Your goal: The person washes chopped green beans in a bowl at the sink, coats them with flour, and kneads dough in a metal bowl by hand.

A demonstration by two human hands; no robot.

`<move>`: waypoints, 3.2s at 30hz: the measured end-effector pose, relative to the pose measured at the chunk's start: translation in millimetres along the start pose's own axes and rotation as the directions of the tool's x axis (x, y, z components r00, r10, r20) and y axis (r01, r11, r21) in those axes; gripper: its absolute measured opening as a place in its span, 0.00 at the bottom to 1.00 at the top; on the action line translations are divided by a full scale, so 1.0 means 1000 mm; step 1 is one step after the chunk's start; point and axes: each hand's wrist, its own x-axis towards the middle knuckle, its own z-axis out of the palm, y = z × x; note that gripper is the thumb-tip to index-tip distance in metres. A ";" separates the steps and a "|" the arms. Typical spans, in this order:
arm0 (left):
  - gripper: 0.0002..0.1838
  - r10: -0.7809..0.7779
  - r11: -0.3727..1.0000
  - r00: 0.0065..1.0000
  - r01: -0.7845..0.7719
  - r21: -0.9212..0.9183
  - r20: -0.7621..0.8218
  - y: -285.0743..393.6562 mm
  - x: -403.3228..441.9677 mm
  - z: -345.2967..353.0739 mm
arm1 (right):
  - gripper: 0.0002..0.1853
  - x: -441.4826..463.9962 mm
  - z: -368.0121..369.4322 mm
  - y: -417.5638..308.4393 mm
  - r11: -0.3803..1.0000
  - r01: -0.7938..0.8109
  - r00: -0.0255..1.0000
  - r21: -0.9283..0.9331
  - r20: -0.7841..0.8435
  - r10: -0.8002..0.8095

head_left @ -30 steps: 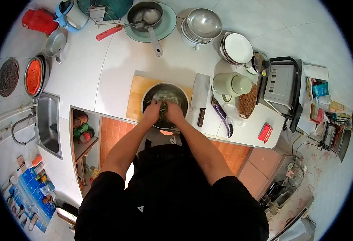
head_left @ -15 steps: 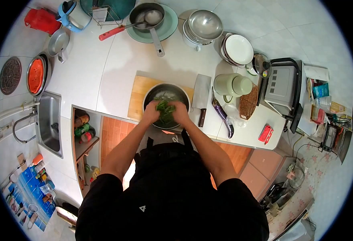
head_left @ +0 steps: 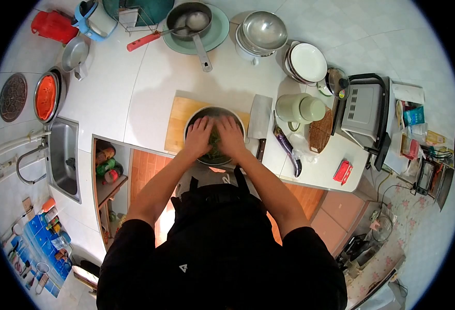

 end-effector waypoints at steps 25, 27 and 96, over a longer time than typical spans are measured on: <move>0.28 -0.318 0.833 0.946 0.308 -0.459 0.057 -0.022 -0.003 0.075 | 0.25 -0.007 0.077 0.013 0.773 -0.395 0.917 0.497 0.158 0.367; 0.25 -0.271 0.786 0.962 0.219 -0.578 -0.005 -0.026 -0.002 0.072 | 0.19 -0.007 0.062 0.009 0.775 -0.421 0.902 0.472 0.128 0.412; 0.26 -0.231 0.934 0.972 0.232 -0.271 0.037 0.001 -0.002 -0.005 | 0.26 -0.004 -0.002 0.001 0.960 -0.064 0.998 0.273 0.024 0.060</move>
